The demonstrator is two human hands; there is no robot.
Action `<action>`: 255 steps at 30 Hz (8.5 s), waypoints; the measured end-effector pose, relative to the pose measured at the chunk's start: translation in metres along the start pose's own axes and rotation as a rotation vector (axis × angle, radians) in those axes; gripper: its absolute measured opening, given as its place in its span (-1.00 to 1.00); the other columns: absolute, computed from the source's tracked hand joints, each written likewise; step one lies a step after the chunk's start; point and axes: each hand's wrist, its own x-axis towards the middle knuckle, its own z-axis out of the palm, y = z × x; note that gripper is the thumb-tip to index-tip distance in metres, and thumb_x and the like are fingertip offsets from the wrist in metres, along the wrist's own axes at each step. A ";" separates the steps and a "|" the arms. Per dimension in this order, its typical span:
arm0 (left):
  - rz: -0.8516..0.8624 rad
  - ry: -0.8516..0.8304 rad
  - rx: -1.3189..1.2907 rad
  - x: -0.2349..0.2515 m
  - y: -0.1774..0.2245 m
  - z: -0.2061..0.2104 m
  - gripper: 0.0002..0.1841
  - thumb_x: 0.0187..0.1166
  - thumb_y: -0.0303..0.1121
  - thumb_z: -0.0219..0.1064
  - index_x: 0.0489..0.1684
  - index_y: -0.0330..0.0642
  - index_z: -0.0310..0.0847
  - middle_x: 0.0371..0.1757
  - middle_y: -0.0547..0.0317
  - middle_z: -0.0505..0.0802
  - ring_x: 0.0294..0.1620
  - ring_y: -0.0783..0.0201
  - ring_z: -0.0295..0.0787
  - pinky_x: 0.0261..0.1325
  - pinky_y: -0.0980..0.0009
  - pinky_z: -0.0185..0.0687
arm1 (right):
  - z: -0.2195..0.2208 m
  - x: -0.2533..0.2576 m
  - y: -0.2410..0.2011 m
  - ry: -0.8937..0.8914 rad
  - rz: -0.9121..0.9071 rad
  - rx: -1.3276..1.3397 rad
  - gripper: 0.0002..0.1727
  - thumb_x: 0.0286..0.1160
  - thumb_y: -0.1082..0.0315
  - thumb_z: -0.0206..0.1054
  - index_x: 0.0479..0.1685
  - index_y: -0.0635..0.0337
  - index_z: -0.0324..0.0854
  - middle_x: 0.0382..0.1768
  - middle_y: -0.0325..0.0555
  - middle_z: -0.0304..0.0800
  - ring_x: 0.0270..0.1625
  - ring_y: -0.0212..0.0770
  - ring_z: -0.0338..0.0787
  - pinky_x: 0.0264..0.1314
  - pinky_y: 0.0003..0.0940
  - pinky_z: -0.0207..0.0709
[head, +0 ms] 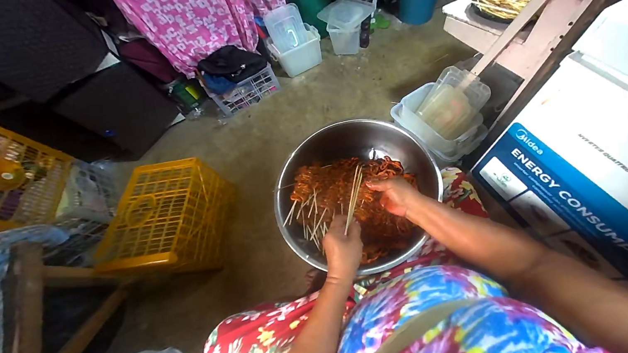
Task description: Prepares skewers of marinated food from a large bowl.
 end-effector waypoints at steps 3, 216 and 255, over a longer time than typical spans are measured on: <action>-0.012 0.008 -0.071 0.000 0.000 0.000 -0.87 0.66 -0.48 0.21 -0.08 -0.35 0.62 -0.66 0.31 0.65 -0.74 0.47 0.54 -0.58 0.52 0.55 | -0.001 -0.005 -0.001 -0.073 0.032 -0.025 -0.80 0.67 0.46 0.26 0.14 0.37 0.52 -0.17 0.01 0.75 -0.23 -0.18 0.79 -0.12 -0.25 0.76; 0.012 -0.003 -0.121 -0.005 0.000 -0.002 -0.86 0.59 -0.58 0.23 -0.03 -0.37 0.64 -0.69 0.26 0.64 -0.73 0.42 0.57 -0.56 0.45 0.61 | 0.004 -0.005 0.001 -0.083 0.038 -0.013 -0.78 0.80 0.41 0.10 0.17 0.41 0.47 -0.20 0.09 0.80 -0.25 -0.08 0.87 -0.12 -0.18 0.82; 0.025 -0.065 -0.171 -0.004 0.001 -0.003 -0.87 0.58 -0.58 0.22 -0.04 -0.34 0.62 -0.67 0.37 0.66 -0.72 0.49 0.58 -0.58 0.53 0.60 | -0.022 0.009 -0.016 -0.104 -0.094 -0.069 -0.81 0.52 0.70 0.23 0.01 0.38 0.62 -0.19 -0.05 0.74 -0.19 -0.22 0.74 -0.03 -0.28 0.69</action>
